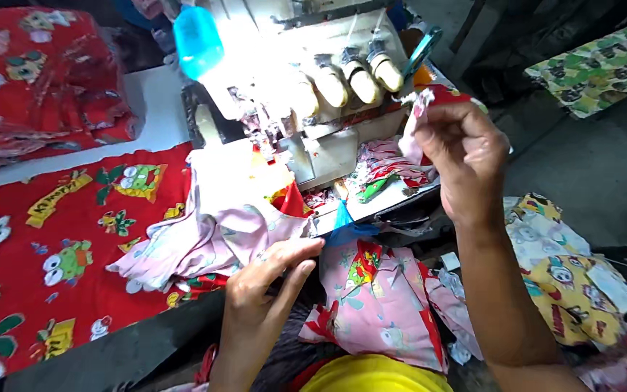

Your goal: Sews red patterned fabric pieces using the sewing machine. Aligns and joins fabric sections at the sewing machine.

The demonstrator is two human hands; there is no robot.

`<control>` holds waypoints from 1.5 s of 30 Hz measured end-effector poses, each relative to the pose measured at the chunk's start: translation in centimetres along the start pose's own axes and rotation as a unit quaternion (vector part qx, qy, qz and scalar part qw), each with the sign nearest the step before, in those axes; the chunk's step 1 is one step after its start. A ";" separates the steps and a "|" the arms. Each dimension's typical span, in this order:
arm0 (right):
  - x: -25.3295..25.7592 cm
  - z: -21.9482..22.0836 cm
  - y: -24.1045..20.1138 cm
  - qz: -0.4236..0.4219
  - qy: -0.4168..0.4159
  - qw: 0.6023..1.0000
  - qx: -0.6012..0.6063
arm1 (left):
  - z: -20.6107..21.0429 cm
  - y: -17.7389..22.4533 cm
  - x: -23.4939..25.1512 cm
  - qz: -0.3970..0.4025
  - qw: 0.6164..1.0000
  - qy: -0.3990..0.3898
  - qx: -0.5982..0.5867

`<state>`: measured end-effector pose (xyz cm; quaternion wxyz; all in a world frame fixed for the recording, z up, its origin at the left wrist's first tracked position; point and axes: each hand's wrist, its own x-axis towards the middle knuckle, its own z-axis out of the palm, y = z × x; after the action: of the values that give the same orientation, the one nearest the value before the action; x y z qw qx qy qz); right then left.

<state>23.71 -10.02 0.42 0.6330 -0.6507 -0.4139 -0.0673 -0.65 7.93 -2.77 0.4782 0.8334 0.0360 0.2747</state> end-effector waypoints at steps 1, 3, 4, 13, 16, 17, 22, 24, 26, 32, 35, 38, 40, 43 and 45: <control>-1.0 1.2 -1.3 0.038 -0.026 0.997 0.056 | 0.4 0.4 0.5 -0.019 0.999 0.015 -0.029; -3.2 4.1 -2.7 0.091 -0.068 0.981 0.155 | 1.0 1.3 1.3 -0.069 0.993 0.039 -0.084; -4.3 5.5 -3.1 0.114 -0.080 0.974 0.181 | 1.2 1.5 1.6 -0.094 0.988 0.052 -0.107; -7.9 11.5 -3.8 0.149 -0.103 0.970 0.160 | -0.2 0.8 0.4 -0.139 0.970 0.162 -0.112; -7.5 11.8 -3.7 0.102 -0.099 0.982 0.121 | -0.3 0.7 0.1 -0.124 0.974 0.177 -0.069; -7.4 11.8 -3.7 0.096 -0.099 0.984 0.115 | -0.2 0.7 0.1 -0.119 0.974 0.182 -0.066; -7.0 11.9 -3.7 0.059 -0.112 0.986 0.107 | 0.2 0.8 0.2 -0.092 0.976 0.190 -0.049; -6.6 11.8 -3.7 0.005 -0.119 0.990 0.075 | 0.3 0.8 0.3 -0.080 0.978 0.189 -0.032; -6.1 11.5 -3.6 -0.030 -0.121 0.991 0.037 | 0.2 0.8 0.4 -0.074 0.982 0.175 -0.019; -5.1 10.6 -3.2 -0.044 -0.161 0.986 0.020 | -0.6 0.7 0.4 -0.089 0.994 0.065 -0.005; -4.6 10.0 -3.3 -0.056 -0.182 0.982 0.016 | -1.1 0.3 0.5 -0.088 0.994 0.058 0.015; -4.2 9.4 -3.2 -0.043 -0.200 0.978 0.034 | -2.0 0.1 0.9 -0.069 0.997 0.040 -0.023; -4.2 9.1 -3.2 -0.006 -0.208 0.975 0.075 | -2.2 0.3 0.9 -0.090 0.993 0.048 -0.062; -4.6 9.3 -3.5 0.055 -0.200 0.968 0.139 | -2.0 0.6 0.6 -0.121 0.988 0.067 -0.075; -4.8 9.5 -3.6 0.094 -0.208 0.957 0.179 | -1.7 0.6 0.4 -0.124 0.986 0.084 -0.074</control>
<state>14.22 -4.40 -1.61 0.6426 -0.5623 -0.4787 0.2041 -1.27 9.07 -1.39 0.5639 0.7588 0.1588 0.2845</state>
